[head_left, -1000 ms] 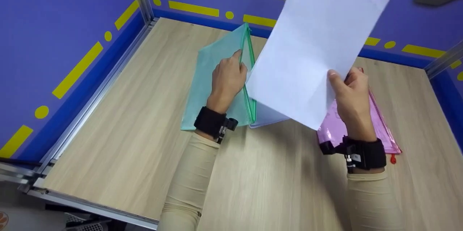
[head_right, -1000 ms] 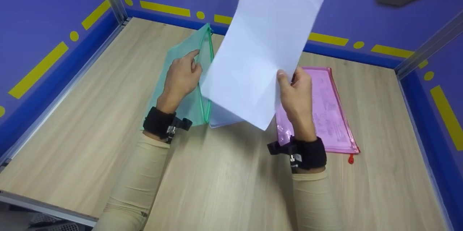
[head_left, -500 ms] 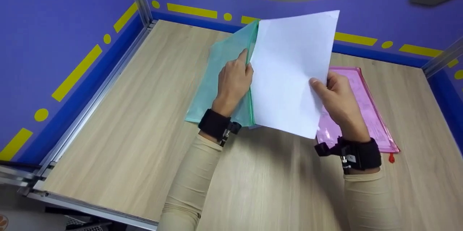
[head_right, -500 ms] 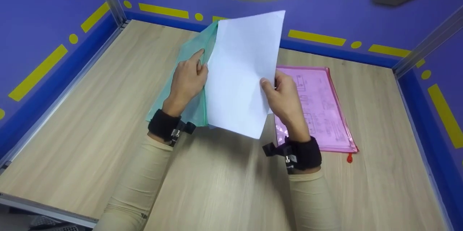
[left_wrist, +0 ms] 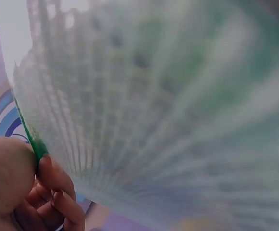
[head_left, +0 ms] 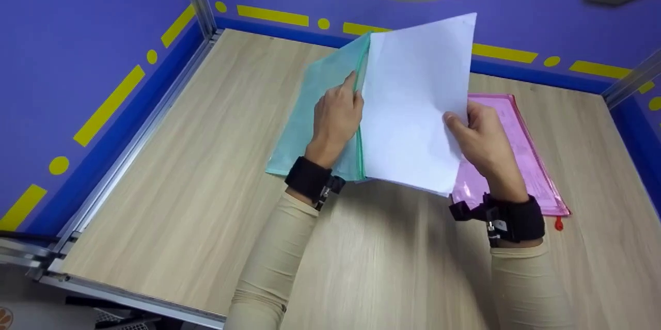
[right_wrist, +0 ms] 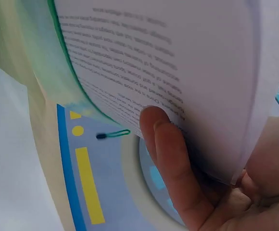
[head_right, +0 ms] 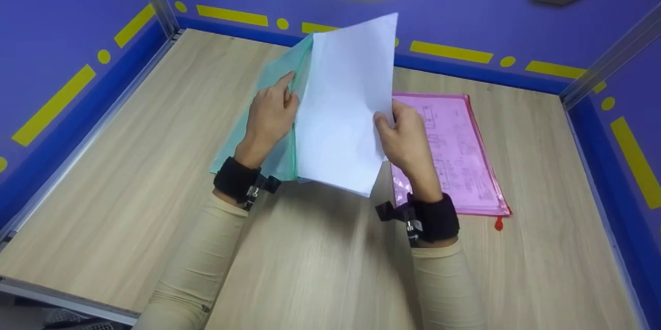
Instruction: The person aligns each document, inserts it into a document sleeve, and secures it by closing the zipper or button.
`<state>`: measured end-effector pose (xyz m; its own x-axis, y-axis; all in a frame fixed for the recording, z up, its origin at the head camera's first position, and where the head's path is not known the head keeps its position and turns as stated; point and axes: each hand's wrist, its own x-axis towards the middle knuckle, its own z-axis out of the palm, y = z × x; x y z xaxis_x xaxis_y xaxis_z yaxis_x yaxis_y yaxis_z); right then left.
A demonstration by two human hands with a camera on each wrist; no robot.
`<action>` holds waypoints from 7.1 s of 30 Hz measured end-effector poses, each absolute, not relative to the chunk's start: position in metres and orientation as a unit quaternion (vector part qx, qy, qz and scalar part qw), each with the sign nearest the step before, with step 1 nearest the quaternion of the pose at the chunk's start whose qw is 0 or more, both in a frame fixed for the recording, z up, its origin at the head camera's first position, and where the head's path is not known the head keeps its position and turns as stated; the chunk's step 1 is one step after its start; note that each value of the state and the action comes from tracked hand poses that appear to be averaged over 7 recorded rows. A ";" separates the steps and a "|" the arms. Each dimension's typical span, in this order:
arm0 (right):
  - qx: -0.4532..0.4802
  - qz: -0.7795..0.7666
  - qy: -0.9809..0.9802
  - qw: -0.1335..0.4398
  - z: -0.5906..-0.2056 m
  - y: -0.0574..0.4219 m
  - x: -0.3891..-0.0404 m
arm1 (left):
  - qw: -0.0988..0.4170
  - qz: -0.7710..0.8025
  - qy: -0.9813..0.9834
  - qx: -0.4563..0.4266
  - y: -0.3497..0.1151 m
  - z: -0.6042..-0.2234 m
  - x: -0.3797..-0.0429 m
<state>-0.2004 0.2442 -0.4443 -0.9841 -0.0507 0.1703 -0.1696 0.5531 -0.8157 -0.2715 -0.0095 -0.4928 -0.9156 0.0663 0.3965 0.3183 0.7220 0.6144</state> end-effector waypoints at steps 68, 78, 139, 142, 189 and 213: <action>0.076 0.514 -0.854 0.016 -0.471 0.206 -0.217 | 0.077 -0.359 -0.908 -0.203 0.012 -0.491 -0.254; 0.085 0.490 -0.867 0.019 -0.475 0.202 -0.216 | 0.099 -0.351 -0.907 -0.209 0.022 -0.491 -0.247; 0.229 -0.034 -0.965 -0.124 -0.514 0.220 -0.265 | 0.132 -0.320 -0.929 -0.131 -0.081 -0.475 -0.277; 0.222 -0.014 -0.964 -0.143 -0.514 0.221 -0.271 | 0.144 -0.322 -0.927 -0.124 -0.085 -0.475 -0.277; 0.171 0.245 -0.898 0.323 -0.519 0.240 -0.245 | 0.179 -0.315 -0.929 -0.074 -0.100 -0.473 -0.270; -0.075 0.784 -0.605 0.117 -0.494 0.297 -0.240 | 0.102 -0.321 -0.937 -0.090 -0.073 -0.486 -0.274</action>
<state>-0.2405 0.2974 -0.4943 -0.9614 0.2739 0.0249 -0.0933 -0.2398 -0.9663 -0.2741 -0.0727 -0.4857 -0.9632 0.1037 0.2481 0.2339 0.7783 0.5827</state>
